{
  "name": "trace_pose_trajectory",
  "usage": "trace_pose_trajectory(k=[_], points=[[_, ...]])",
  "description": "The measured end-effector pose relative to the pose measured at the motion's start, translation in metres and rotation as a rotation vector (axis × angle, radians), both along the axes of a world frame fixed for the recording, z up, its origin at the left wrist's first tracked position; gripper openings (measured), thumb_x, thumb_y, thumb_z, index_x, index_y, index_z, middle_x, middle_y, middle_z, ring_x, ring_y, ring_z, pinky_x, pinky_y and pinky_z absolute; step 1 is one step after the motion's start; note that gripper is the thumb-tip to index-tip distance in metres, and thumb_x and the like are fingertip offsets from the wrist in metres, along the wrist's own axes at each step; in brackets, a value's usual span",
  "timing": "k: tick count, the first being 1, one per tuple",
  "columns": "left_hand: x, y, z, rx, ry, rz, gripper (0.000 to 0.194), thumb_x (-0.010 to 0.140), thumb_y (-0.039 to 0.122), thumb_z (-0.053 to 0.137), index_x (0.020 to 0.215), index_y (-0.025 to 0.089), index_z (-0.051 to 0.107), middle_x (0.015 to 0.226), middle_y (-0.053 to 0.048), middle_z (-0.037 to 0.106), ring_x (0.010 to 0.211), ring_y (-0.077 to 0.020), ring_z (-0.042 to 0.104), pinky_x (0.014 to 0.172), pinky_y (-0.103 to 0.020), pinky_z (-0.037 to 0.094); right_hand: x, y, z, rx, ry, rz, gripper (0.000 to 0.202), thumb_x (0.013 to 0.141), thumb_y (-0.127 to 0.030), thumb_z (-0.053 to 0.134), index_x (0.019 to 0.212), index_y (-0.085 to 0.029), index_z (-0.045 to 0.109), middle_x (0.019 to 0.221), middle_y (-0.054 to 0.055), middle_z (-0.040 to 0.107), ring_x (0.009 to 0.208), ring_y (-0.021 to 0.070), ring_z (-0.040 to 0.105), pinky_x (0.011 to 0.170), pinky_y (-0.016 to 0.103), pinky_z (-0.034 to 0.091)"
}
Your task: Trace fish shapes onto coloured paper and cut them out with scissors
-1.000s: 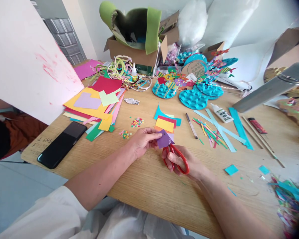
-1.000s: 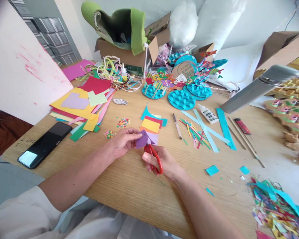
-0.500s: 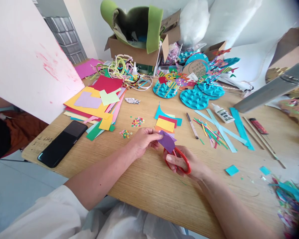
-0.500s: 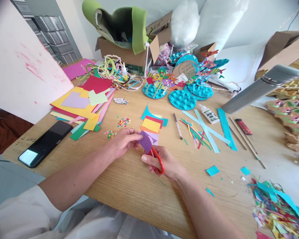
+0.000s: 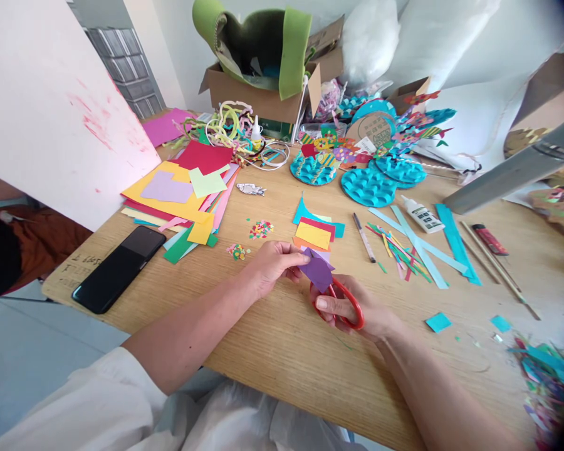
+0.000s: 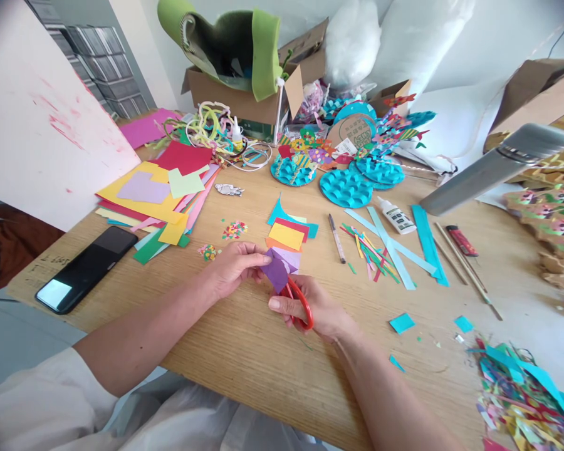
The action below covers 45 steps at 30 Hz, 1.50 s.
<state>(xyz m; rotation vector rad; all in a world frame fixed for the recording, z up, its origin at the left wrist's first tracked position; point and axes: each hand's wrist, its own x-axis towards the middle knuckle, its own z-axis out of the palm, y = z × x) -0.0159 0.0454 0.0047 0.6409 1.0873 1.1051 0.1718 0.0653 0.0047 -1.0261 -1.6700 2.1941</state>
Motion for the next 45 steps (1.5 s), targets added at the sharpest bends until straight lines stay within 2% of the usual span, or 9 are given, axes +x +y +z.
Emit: trace_pose_trajectory(k=[5, 12, 17, 21, 26, 33, 45], points=[[0.001, 0.000, -0.001, -0.007, 0.013, 0.008, 0.010, 0.066, 0.019, 0.072, 0.067, 0.011, 0.065, 0.058, -0.001, 0.062, 0.046, -0.0082, 0.054, 0.046, -0.021, 0.043, -0.002, 0.000, 0.004, -0.002, -0.008, 0.013, 0.044, 0.064, -0.052, 0.078, 0.063, -0.017, 0.050, 0.045, -0.004, 0.051, 0.032, 0.0040, 0.035, 0.029, 0.018, 0.023], [0.001, 0.000, -0.001, -0.008, -0.001, 0.000, 0.011, 0.066, 0.020, 0.073, 0.067, 0.011, 0.065, 0.059, -0.001, 0.063, 0.046, -0.0081, 0.055, 0.046, -0.021, 0.044, -0.003, 0.000, 0.005, -0.007, 0.011, 0.034, 0.045, 0.065, -0.054, 0.077, 0.062, -0.018, 0.051, 0.044, -0.005, 0.050, 0.031, 0.0041, 0.034, 0.029, 0.018, 0.020], [0.002, 0.000, 0.000, -0.012, -0.003, -0.009, 0.012, 0.066, 0.020, 0.073, 0.067, 0.011, 0.065, 0.060, -0.001, 0.062, 0.045, -0.0072, 0.053, 0.046, -0.021, 0.043, 0.000, -0.003, -0.002, -0.043, 0.091, -0.001, 0.057, 0.076, -0.073, 0.057, 0.081, -0.016, 0.058, 0.050, -0.004, 0.049, 0.036, 0.0060, 0.037, 0.028, 0.017, 0.023], [0.002, 0.000, 0.000, -0.016, -0.004, -0.004, 0.010, 0.066, 0.018, 0.072, 0.066, 0.011, 0.065, 0.060, 0.000, 0.061, 0.045, -0.0071, 0.053, 0.045, -0.021, 0.043, 0.002, -0.003, -0.005, -0.064, 0.119, 0.001, 0.068, 0.077, -0.080, 0.045, 0.091, -0.015, 0.060, 0.053, -0.002, 0.052, 0.040, 0.0079, 0.042, 0.028, 0.016, 0.026], [0.002, 0.000, -0.002, -0.013, 0.015, -0.016, 0.011, 0.065, 0.019, 0.072, 0.066, 0.011, 0.066, 0.059, -0.001, 0.062, 0.045, -0.0071, 0.053, 0.046, -0.021, 0.042, 0.003, -0.003, -0.003, -0.065, 0.098, 0.008, 0.071, 0.077, -0.081, 0.043, 0.092, -0.014, 0.061, 0.051, -0.002, 0.050, 0.038, 0.0079, 0.042, 0.028, 0.016, 0.025], [0.002, -0.001, 0.000, -0.032, 0.029, -0.025, 0.011, 0.062, 0.020, 0.072, 0.063, 0.011, 0.065, 0.052, 0.000, 0.059, 0.043, -0.0072, 0.051, 0.045, -0.021, 0.041, 0.007, -0.003, -0.007, -0.009, 0.119, 0.007, 0.065, 0.083, -0.075, 0.042, 0.086, -0.013, 0.061, 0.050, -0.002, 0.050, 0.037, 0.0065, 0.041, 0.030, 0.015, 0.025], [0.001, 0.001, 0.001, -0.051, 0.031, -0.024, 0.013, 0.064, 0.019, 0.073, 0.063, 0.011, 0.064, 0.051, 0.001, 0.058, 0.042, -0.0065, 0.050, 0.044, -0.020, 0.040, 0.007, -0.001, -0.006, 0.086, 0.086, 0.019, 0.061, 0.083, -0.074, 0.045, 0.083, -0.014, 0.059, 0.049, -0.003, 0.049, 0.035, 0.0060, 0.038, 0.030, 0.017, 0.025]])
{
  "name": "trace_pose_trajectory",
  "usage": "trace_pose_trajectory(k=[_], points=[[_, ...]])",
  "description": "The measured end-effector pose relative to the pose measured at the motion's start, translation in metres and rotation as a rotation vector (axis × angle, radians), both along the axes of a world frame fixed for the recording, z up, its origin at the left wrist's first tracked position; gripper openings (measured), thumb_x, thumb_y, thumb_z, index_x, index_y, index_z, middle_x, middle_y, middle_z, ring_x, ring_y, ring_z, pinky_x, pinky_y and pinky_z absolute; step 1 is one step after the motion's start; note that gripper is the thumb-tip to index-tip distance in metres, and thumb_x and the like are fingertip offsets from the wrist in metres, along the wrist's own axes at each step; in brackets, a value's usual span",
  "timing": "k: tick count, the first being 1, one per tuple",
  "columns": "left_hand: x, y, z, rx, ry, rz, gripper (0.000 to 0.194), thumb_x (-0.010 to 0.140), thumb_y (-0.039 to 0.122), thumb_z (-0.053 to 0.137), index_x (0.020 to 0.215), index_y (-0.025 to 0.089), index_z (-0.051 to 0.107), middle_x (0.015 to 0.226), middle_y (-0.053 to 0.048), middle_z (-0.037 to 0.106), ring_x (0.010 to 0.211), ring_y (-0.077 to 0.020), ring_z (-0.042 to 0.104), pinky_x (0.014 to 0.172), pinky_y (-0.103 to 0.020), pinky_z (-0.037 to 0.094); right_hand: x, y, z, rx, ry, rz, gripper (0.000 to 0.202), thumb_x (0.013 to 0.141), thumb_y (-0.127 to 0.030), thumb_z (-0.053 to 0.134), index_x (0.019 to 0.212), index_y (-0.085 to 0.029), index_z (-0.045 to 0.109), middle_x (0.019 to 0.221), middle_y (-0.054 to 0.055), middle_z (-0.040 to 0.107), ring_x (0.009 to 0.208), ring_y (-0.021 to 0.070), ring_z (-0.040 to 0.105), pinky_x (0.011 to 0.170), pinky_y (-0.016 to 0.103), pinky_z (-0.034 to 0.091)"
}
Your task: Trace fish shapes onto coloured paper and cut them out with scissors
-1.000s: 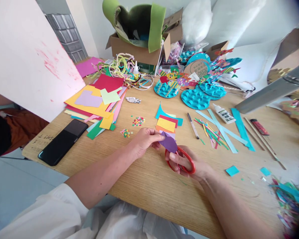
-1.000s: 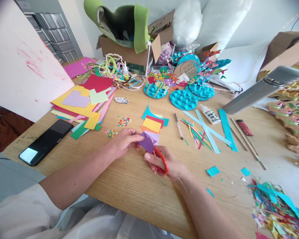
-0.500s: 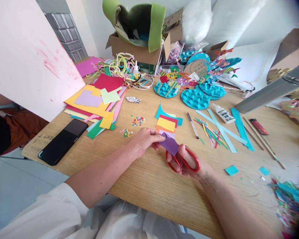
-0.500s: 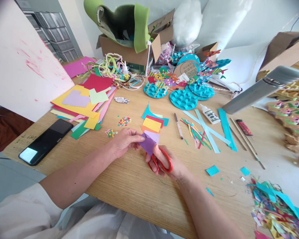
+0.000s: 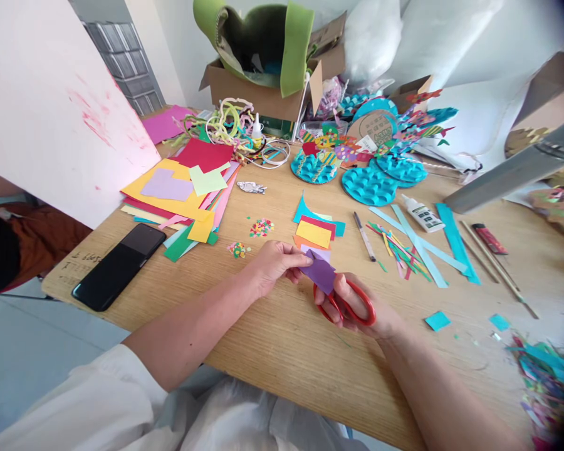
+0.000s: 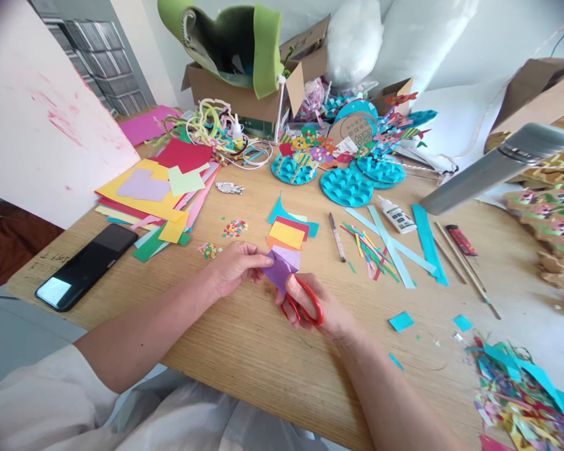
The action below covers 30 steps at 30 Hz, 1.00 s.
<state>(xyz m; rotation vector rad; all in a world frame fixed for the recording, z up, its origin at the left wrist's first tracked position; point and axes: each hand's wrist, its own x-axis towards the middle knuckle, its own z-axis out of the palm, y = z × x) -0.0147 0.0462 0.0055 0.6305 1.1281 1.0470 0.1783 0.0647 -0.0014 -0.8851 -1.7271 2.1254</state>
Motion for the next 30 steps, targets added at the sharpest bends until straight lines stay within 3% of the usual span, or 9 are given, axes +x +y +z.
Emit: trace_pose_trajectory(k=[16, 30], points=[[-0.0002, -0.0001, 0.0011, -0.007, -0.039, -0.009, 0.009, 0.065, 0.016, 0.071, 0.064, 0.010, 0.064, 0.053, 0.001, 0.059, 0.042, -0.0063, 0.051, 0.043, -0.019, 0.040, -0.0012, -0.0015, 0.0027, 0.029, -0.053, 0.009, 0.065, 0.082, -0.077, 0.043, 0.081, -0.014, 0.058, 0.043, -0.005, 0.047, 0.031, 0.0041, 0.028, 0.030, 0.018, 0.019], [-0.0011, -0.0005, 0.0033, 0.002, -0.043, 0.007, 0.008, 0.072, 0.016, 0.068, 0.068, 0.010, 0.065, 0.058, 0.000, 0.061, 0.043, -0.0063, 0.053, 0.044, -0.019, 0.042, -0.0036, -0.0013, 0.0054, 0.088, -0.072, -0.006, 0.064, 0.080, -0.077, 0.046, 0.079, -0.014, 0.057, 0.042, -0.004, 0.047, 0.033, 0.0050, 0.032, 0.033, 0.019, 0.021]])
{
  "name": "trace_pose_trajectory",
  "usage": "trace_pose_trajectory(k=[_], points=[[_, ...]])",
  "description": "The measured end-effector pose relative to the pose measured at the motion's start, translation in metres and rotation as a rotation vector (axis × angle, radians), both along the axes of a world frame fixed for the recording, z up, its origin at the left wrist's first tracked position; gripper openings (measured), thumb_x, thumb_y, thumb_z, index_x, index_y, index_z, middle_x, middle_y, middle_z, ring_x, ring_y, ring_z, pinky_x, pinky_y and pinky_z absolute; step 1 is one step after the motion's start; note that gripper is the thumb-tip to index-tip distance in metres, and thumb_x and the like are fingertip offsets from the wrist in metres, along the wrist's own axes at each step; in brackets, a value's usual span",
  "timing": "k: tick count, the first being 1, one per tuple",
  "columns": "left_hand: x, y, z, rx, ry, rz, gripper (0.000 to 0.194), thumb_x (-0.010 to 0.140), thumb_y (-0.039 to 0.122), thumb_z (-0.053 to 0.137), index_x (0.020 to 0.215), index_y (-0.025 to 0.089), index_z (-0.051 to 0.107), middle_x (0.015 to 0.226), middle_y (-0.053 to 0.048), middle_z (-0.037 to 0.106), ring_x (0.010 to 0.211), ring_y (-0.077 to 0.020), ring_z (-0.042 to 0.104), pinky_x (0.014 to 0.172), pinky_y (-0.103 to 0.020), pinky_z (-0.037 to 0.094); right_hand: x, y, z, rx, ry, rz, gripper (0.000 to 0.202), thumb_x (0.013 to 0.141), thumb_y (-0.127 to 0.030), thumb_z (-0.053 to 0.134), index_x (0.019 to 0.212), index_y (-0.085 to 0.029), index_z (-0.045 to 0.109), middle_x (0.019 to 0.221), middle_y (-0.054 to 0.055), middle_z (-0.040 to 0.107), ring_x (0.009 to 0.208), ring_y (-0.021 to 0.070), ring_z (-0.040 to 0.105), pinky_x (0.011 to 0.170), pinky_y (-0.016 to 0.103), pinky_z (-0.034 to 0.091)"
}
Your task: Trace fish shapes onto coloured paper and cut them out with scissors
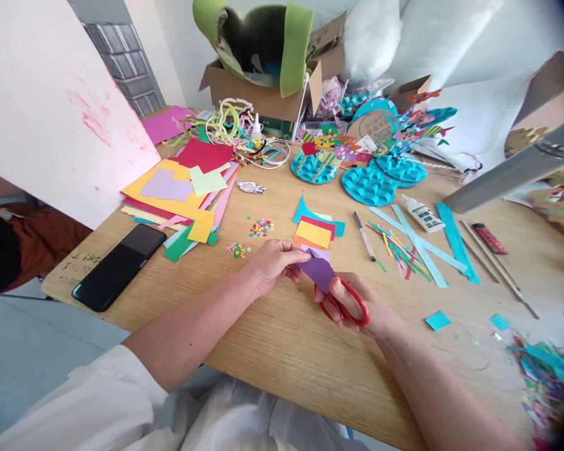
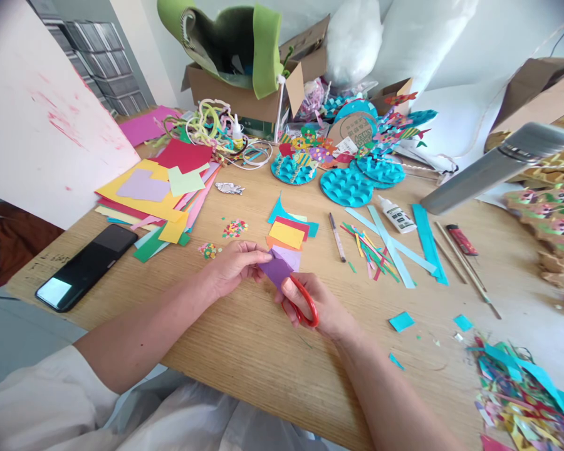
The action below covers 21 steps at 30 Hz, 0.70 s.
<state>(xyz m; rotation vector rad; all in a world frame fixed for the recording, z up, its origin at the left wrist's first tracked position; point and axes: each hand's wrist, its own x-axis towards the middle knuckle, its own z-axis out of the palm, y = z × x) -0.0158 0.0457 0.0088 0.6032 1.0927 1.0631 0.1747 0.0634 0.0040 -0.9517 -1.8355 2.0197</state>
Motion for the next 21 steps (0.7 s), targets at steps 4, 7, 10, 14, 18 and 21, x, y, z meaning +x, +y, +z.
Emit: trace_pose_trajectory(k=[4, 7, 10, 14, 18, 21], points=[[0.0000, 0.0006, 0.0009, 0.002, 0.021, 0.004, 0.007, 0.071, 0.015, 0.067, 0.067, 0.010, 0.065, 0.057, 0.000, 0.061, 0.042, -0.0063, 0.052, 0.044, -0.019, 0.042, -0.0011, -0.0006, 0.0025, 0.014, -0.011, 0.000, 0.065, 0.080, -0.078, 0.046, 0.078, -0.014, 0.057, 0.043, -0.003, 0.048, 0.034, 0.0050, 0.032, 0.033, 0.019, 0.021], [0.0002, 0.0007, -0.0002, 0.016, 0.043, 0.000, 0.008, 0.070, 0.017, 0.069, 0.066, 0.010, 0.065, 0.056, 0.000, 0.061, 0.042, -0.0064, 0.052, 0.044, -0.019, 0.042, -0.0013, -0.0002, 0.0033, 0.017, -0.009, 0.013, 0.064, 0.080, -0.077, 0.046, 0.079, -0.014, 0.056, 0.046, -0.003, 0.050, 0.033, 0.0049, 0.033, 0.032, 0.020, 0.022], [0.0003, 0.0007, -0.0020, 0.029, 0.055, -0.009, 0.010, 0.068, 0.019, 0.070, 0.065, 0.010, 0.066, 0.056, 0.000, 0.061, 0.043, -0.0067, 0.053, 0.044, -0.019, 0.042, -0.0009, 0.0003, 0.0034, 0.024, -0.020, 0.030, 0.064, 0.079, -0.078, 0.046, 0.080, -0.015, 0.056, 0.047, -0.003, 0.051, 0.033, 0.0052, 0.034, 0.032, 0.020, 0.024], [-0.0001, 0.0005, -0.0033, 0.041, 0.057, -0.010, 0.011, 0.067, 0.020, 0.070, 0.065, 0.010, 0.066, 0.056, -0.001, 0.062, 0.044, -0.0070, 0.053, 0.045, -0.020, 0.042, -0.0001, 0.0005, 0.0029, 0.057, -0.036, 0.037, 0.064, 0.080, -0.078, 0.045, 0.079, -0.015, 0.056, 0.047, -0.002, 0.051, 0.034, 0.0060, 0.036, 0.033, 0.020, 0.024], [-0.0008, 0.0000, -0.0037, 0.047, 0.054, -0.010, 0.011, 0.066, 0.021, 0.071, 0.066, 0.011, 0.066, 0.057, -0.001, 0.062, 0.044, -0.0073, 0.053, 0.046, -0.020, 0.042, 0.0007, 0.0027, 0.0015, 0.083, -0.043, 0.065, 0.060, 0.078, -0.076, 0.050, 0.073, -0.016, 0.052, 0.047, -0.003, 0.051, 0.035, 0.0055, 0.035, 0.034, 0.020, 0.025], [-0.0009, -0.0001, -0.0041, 0.055, 0.052, -0.020, 0.012, 0.066, 0.022, 0.071, 0.065, 0.011, 0.066, 0.056, -0.001, 0.061, 0.045, -0.0078, 0.053, 0.046, -0.020, 0.043, 0.0000, 0.0054, 0.0017, 0.078, -0.038, 0.100, 0.055, 0.071, -0.071, 0.065, 0.071, -0.018, 0.050, 0.047, -0.003, 0.051, 0.037, 0.0058, 0.038, 0.035, 0.020, 0.026]])
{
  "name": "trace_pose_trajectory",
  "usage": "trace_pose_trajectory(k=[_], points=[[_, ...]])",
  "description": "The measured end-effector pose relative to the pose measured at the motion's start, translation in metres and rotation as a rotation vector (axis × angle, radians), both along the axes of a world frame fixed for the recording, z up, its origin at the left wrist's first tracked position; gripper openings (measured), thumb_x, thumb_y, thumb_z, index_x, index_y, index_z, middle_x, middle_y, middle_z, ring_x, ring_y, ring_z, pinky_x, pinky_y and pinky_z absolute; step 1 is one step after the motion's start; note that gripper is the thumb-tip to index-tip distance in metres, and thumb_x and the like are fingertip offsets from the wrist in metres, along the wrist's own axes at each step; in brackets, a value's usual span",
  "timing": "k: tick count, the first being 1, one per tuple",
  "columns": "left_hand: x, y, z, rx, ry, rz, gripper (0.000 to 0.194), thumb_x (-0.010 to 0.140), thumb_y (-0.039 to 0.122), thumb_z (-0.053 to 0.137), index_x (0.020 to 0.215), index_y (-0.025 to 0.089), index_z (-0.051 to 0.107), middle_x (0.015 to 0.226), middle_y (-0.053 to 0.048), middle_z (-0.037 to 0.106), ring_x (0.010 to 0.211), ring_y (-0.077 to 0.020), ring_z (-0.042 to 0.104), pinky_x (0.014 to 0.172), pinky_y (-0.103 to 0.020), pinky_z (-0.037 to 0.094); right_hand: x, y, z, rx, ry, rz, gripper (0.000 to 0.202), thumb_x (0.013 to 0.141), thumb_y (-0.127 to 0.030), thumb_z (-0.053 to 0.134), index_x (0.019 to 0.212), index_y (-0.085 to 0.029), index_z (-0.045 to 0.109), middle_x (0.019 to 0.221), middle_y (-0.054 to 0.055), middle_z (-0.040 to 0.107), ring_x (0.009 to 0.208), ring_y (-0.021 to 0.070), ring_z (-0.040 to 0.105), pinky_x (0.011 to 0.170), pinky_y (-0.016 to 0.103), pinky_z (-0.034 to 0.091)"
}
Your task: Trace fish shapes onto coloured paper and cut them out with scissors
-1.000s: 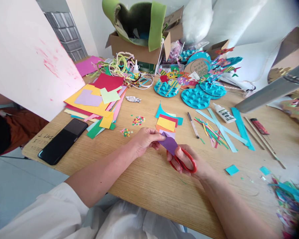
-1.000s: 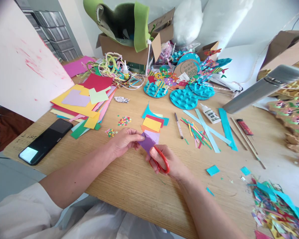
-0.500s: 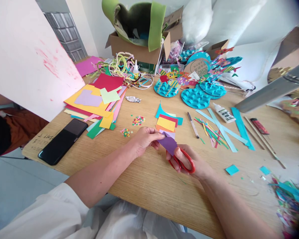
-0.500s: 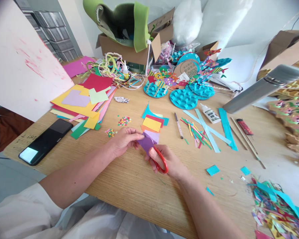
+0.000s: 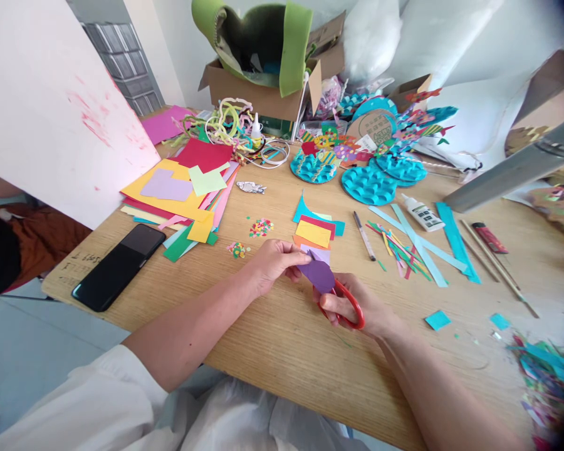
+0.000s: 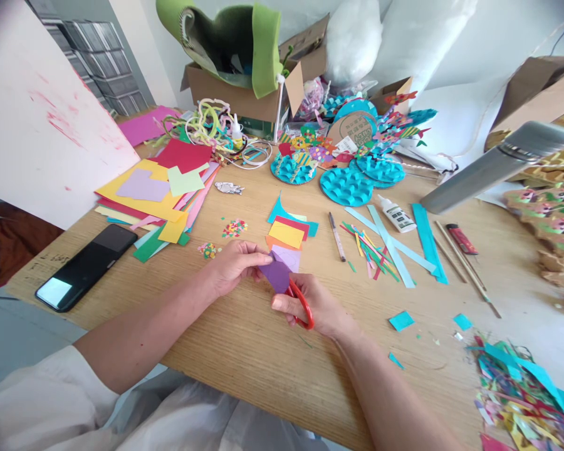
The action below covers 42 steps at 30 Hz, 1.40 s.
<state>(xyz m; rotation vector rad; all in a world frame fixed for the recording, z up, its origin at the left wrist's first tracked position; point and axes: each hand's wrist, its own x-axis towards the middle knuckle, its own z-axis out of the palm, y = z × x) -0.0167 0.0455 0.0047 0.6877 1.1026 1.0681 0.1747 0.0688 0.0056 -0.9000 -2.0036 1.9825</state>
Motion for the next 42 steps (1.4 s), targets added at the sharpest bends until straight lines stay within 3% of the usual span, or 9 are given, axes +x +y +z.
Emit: trace_pose_trajectory(k=[4, 13, 42], points=[[0.0007, -0.0001, 0.0000, -0.011, -0.004, -0.001, 0.012, 0.065, 0.021, 0.071, 0.065, 0.011, 0.065, 0.054, 0.000, 0.060, 0.045, -0.0080, 0.053, 0.046, -0.021, 0.044, -0.0028, 0.0009, 0.0033, -0.047, -0.023, -0.008, 0.051, 0.063, -0.061, 0.077, 0.070, -0.019, 0.048, 0.049, -0.005, 0.050, 0.038, 0.0058, 0.039, 0.034, 0.020, 0.024], [0.0000, -0.0005, 0.0003, -0.011, 0.004, -0.016, 0.012, 0.065, 0.023, 0.071, 0.065, 0.011, 0.066, 0.055, 0.000, 0.060, 0.047, -0.0080, 0.054, 0.048, -0.021, 0.044, -0.0056, -0.0012, 0.0090, -0.067, -0.034, -0.015, 0.045, 0.064, -0.051, 0.080, 0.075, -0.020, 0.050, 0.049, -0.007, 0.049, 0.035, 0.0049, 0.037, 0.032, 0.020, 0.024], [-0.0005, 0.0007, 0.0000, -0.025, 0.000, 0.009, 0.007, 0.069, 0.018, 0.068, 0.067, 0.012, 0.064, 0.057, 0.000, 0.061, 0.048, -0.0084, 0.055, 0.046, -0.020, 0.044, -0.0049, -0.0014, 0.0050, -0.027, -0.089, -0.038, 0.046, 0.067, -0.056, 0.076, 0.073, -0.019, 0.051, 0.048, -0.005, 0.051, 0.037, 0.0062, 0.040, 0.036, 0.020, 0.027]])
